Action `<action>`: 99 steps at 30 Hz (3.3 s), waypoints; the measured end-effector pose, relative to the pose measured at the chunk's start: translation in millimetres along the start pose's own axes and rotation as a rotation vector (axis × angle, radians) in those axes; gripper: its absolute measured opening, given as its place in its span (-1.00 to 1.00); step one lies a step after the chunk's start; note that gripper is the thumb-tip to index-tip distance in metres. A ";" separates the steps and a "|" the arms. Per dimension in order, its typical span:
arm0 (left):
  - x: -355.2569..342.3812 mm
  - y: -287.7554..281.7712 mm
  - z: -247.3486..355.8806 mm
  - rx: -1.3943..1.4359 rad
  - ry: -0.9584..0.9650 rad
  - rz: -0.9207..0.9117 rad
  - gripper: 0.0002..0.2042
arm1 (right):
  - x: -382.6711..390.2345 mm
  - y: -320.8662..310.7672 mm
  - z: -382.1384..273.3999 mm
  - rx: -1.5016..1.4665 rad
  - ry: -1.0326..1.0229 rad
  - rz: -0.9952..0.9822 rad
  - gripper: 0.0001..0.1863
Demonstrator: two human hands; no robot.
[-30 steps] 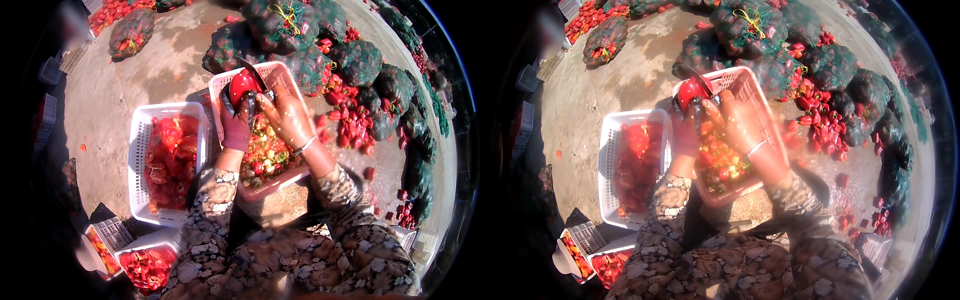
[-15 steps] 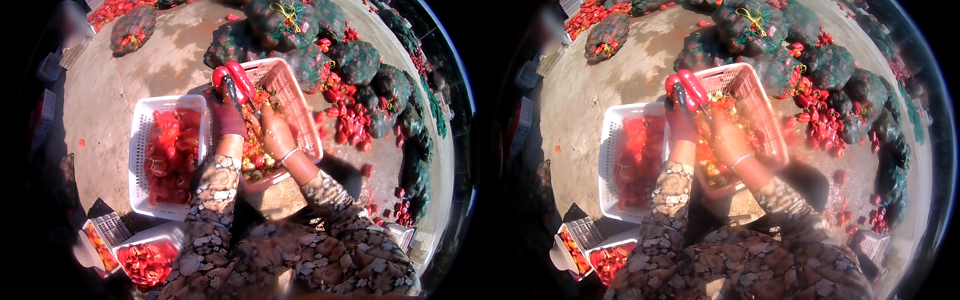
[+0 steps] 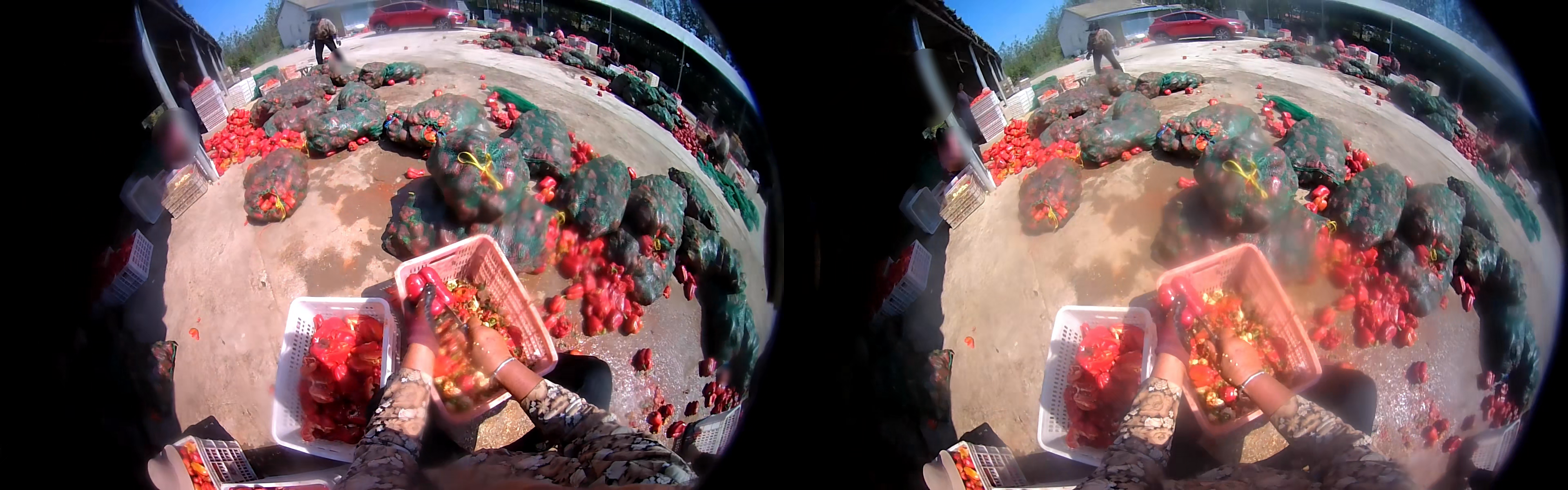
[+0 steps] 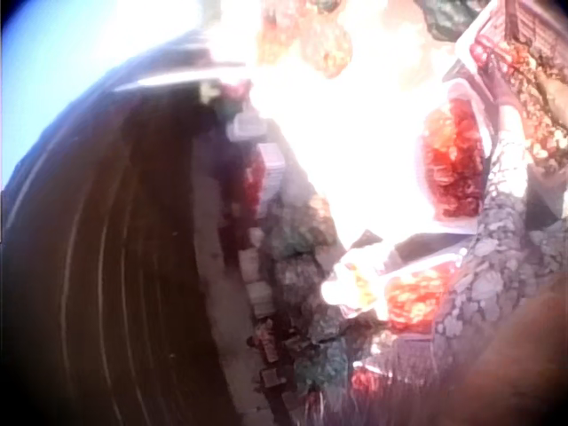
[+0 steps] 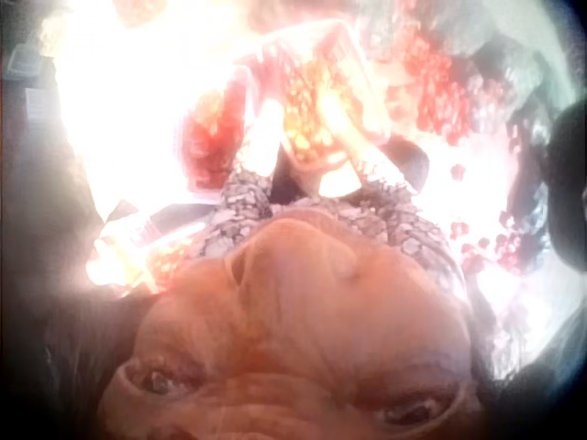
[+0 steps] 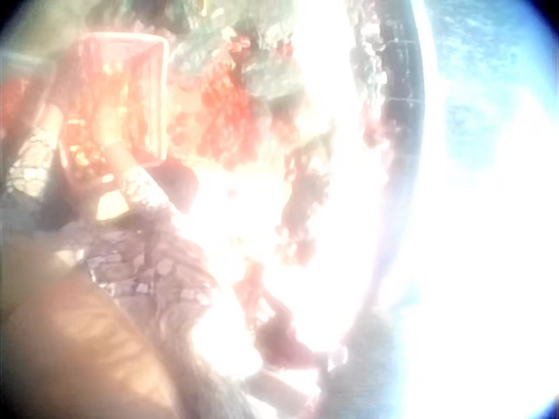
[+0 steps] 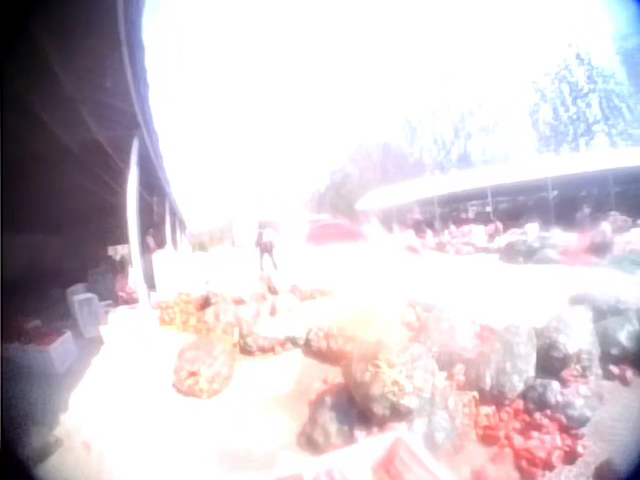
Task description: The person sits on the ground and uses a knife to cut red peppers, removing stems and seeds. They place the cut pieces into a pink basket and the waste into a white basket. The person continues this process throughout the clip.
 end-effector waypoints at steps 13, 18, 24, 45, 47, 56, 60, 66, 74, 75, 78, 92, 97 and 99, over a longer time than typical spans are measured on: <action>-18.7 0.8 -21.7 0.322 -0.111 -0.061 -0.57 | 17.9 -74.2 29.9 -0.241 0.079 0.263 -0.70; 53.5 43.9 -33.5 -0.251 0.014 -0.258 -0.42 | -36.3 -64.0 62.6 -0.528 0.154 0.148 -0.51; 58.6 58.0 -22.6 -0.212 0.132 -0.319 -0.62 | -37.5 -29.8 78.7 -1.014 0.527 -0.171 -0.39; 62.5 95.3 -42.0 0.211 -0.213 -0.381 -0.67 | -50.2 -26.6 119.4 -1.477 0.656 -0.115 -0.63; 63.7 100.8 -39.4 0.233 -0.206 -0.374 -0.69 | -53.0 -35.7 114.3 -1.551 0.652 -0.065 -0.63; 59.2 102.2 -35.9 0.451 -0.184 -0.328 -0.74 | -53.7 -38.3 101.7 -1.517 0.725 -0.051 -0.60; 57.0 101.8 -19.1 0.220 0.089 -0.322 -0.74 | -60.2 -33.5 113.0 -1.588 0.619 0.111 -0.68; 58.7 107.9 -1.4 -0.262 0.394 -0.349 -0.63 | -63.9 -42.5 127.8 -1.316 0.535 0.143 -0.64; 42.1 100.9 -27.2 -0.262 0.157 -0.344 -0.60 | -63.5 -49.6 121.5 -1.087 0.391 0.066 -0.55; 46.4 103.1 -16.8 -0.377 0.309 -0.361 -0.64 | -64.1 -49.4 123.4 -1.059 0.399 0.051 -0.54; 51.6 103.6 -13.3 -0.376 0.254 -0.422 -0.68 | -63.7 -48.9 121.5 -1.120 0.374 0.036 -0.49; 55.2 103.3 -37.0 -0.094 -0.135 -0.394 -0.60 | -57.6 -40.1 109.8 -1.111 0.348 -0.043 -0.44; 59.1 108.4 -34.8 -0.131 -0.079 -0.295 -0.52 | -59.0 -39.6 122.3 -1.048 0.300 0.045 -0.65; 47.4 112.1 -39.4 -0.335 0.053 -0.288 -0.47 | -58.9 -40.6 125.1 -1.011 0.304 0.075 -0.67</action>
Point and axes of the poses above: each hand's wrist, its own x-axis away from the middle knuckle, its own y-axis out of the palm, z = x × y, the point moved 10 cm from there along -x, towards the middle knuckle, and after that the axes turned 10 degrees about z, right-handed, at the moved point
